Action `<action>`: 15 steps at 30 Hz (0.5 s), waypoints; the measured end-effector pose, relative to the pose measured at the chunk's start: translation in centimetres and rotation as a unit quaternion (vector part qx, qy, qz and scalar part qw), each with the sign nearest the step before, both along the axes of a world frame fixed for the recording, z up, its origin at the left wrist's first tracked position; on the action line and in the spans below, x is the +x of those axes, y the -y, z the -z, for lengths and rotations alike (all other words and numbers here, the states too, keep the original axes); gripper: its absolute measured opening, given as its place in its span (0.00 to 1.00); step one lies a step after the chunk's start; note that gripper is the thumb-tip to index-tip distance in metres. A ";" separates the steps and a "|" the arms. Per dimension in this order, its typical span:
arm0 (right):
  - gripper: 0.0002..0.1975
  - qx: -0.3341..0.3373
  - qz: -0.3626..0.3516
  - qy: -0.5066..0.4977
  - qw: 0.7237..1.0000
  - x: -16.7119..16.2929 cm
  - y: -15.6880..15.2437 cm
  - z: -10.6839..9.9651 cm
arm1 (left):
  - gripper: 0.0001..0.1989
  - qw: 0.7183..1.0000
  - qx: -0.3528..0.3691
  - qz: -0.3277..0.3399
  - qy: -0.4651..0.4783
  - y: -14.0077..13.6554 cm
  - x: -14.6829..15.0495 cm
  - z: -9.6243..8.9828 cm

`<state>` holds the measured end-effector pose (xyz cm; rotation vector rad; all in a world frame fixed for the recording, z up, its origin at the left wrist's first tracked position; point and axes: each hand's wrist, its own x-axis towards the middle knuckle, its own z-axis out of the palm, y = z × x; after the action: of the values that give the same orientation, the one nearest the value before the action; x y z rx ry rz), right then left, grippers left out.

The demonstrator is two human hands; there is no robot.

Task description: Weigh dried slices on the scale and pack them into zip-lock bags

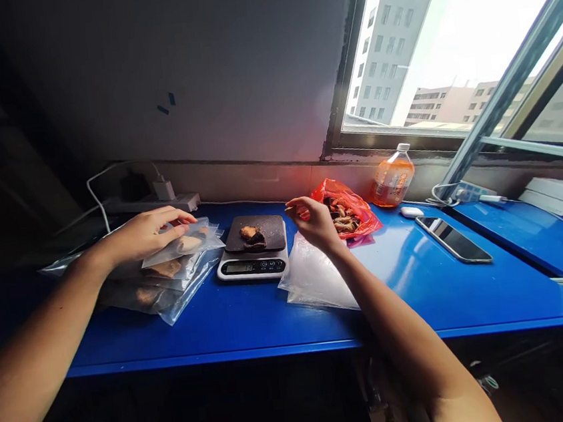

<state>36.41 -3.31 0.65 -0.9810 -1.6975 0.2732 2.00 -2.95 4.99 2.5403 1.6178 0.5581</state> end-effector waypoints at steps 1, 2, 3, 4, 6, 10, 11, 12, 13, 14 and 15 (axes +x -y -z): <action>0.07 -0.004 0.011 0.032 0.999 -0.6 -0.2 0.7 | 0.19 1.000 0.001 0.001 0.000 0.0 0.0 0.0; 0.06 -0.007 0.016 0.057 0.998 -1.2 -0.4 1.4 | 0.19 1.000 0.002 0.000 0.000 -0.1 0.0 0.1; 0.06 -0.013 0.012 0.074 0.997 -1.6 -0.7 2.0 | 0.19 1.000 0.002 -0.001 -0.001 -0.1 -0.1 0.1; 0.08 -0.022 -0.004 0.086 0.996 -1.9 -0.8 2.4 | 0.19 1.000 0.002 -0.002 -0.002 -0.1 -0.1 0.1; 0.15 -0.043 -0.057 0.096 0.993 -2.2 -0.9 2.9 | 0.19 1.000 -0.001 -0.005 -0.001 -0.1 -0.1 0.0; 0.29 -0.042 -0.121 0.069 0.989 -1.8 -0.4 1.8 | 0.19 1.000 -0.006 -0.008 0.005 0.1 0.0 -0.2; 0.29 -0.025 -0.103 0.058 0.993 -1.5 -0.3 1.3 | 0.19 1.000 -0.006 -0.007 0.008 0.2 0.0 -0.2; 0.28 -0.004 -0.072 0.049 0.996 -0.9 -0.2 0.7 | 0.19 1.000 -0.007 -0.005 0.010 0.3 0.1 -0.3; 0.25 0.018 -0.031 0.041 0.999 -0.3 -0.2 0.2 | 0.18 1.000 -0.009 -0.003 0.012 0.4 0.1 -0.3; 0.21 0.039 0.016 0.032 0.999 0.5 -0.2 -0.3 | 0.18 1.000 -0.012 0.000 0.014 0.4 0.1 -0.4; 0.17 0.058 0.065 0.021 0.996 1.4 -0.3 -0.8 | 0.18 1.000 -0.015 0.002 0.017 0.5 0.1 -0.4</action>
<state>37.84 -3.03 1.46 -1.0121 -1.6594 0.0673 2.15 -3.40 5.40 2.4975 1.5982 0.5697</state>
